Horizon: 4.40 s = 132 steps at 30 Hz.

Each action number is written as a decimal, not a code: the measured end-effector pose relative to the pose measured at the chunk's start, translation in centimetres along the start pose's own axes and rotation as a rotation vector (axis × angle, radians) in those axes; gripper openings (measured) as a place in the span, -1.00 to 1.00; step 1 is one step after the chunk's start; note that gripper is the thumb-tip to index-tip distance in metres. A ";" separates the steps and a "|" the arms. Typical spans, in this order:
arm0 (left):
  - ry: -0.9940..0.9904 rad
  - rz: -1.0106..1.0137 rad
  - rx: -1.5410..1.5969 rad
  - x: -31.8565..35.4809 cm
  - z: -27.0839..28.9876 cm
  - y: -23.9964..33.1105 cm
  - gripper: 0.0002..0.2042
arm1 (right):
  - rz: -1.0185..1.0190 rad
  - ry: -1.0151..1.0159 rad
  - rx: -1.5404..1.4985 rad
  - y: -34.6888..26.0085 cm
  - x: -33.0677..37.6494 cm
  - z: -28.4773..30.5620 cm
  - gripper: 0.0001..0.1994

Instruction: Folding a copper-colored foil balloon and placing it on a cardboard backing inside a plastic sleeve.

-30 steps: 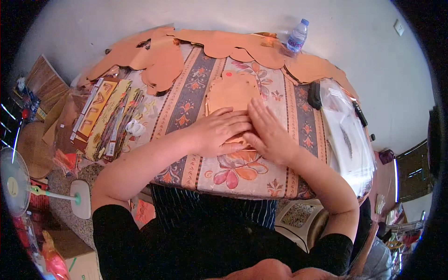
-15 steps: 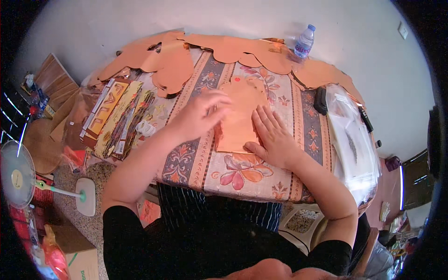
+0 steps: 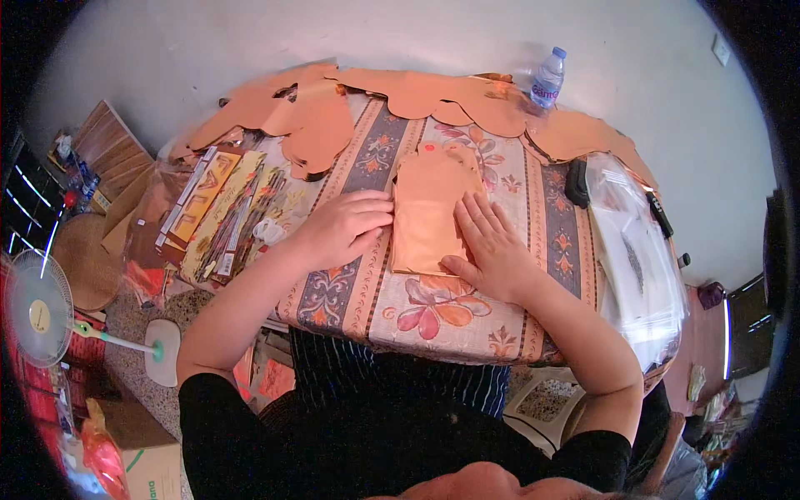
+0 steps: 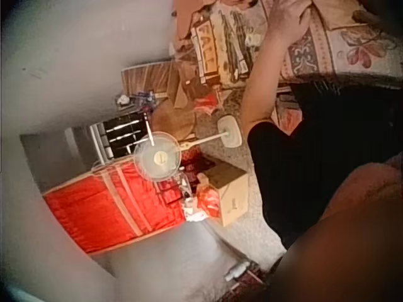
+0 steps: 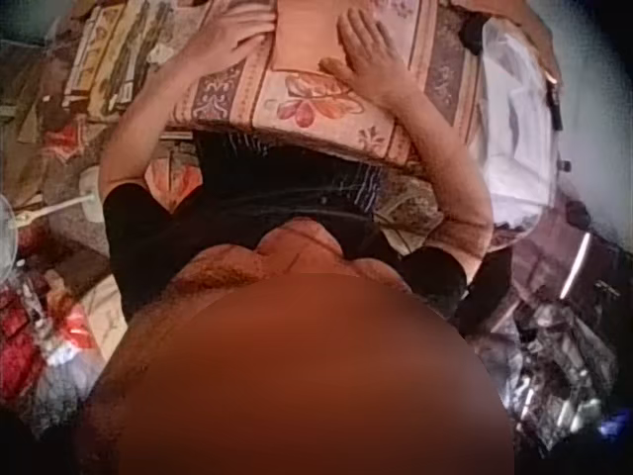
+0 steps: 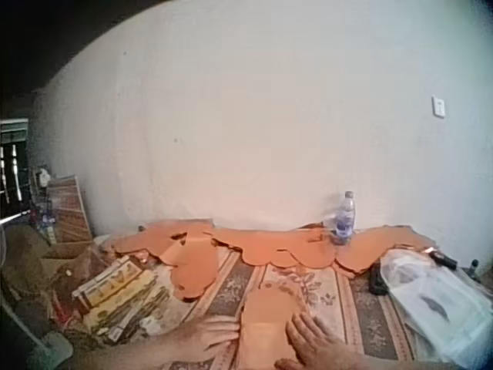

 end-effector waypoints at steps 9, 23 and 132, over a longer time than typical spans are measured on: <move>0.037 -0.137 -0.097 -0.9 -0.2 1.2 -0.79 | -0.001 0.013 -0.002 0.1 0.0 -0.1 -0.18; 0.047 0.382 0.338 -3.4 -1.3 -1.6 -0.43 | -0.001 0.007 -0.002 0.1 0.1 -0.2 -0.18; -0.284 0.753 0.916 -5.2 -2.6 -4.8 -0.81 | -0.342 0.573 -0.851 7.8 -0.1 3.1 -0.56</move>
Point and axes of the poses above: each hand's wrist, its own x-axis away from the middle knuckle, its own z-axis out of the back of the hand, y = z × x, the point moved 6 cm from there along -x, towards the middle knuckle, and after that the axes turned 15 degrees about z, right-handed, at the moved point
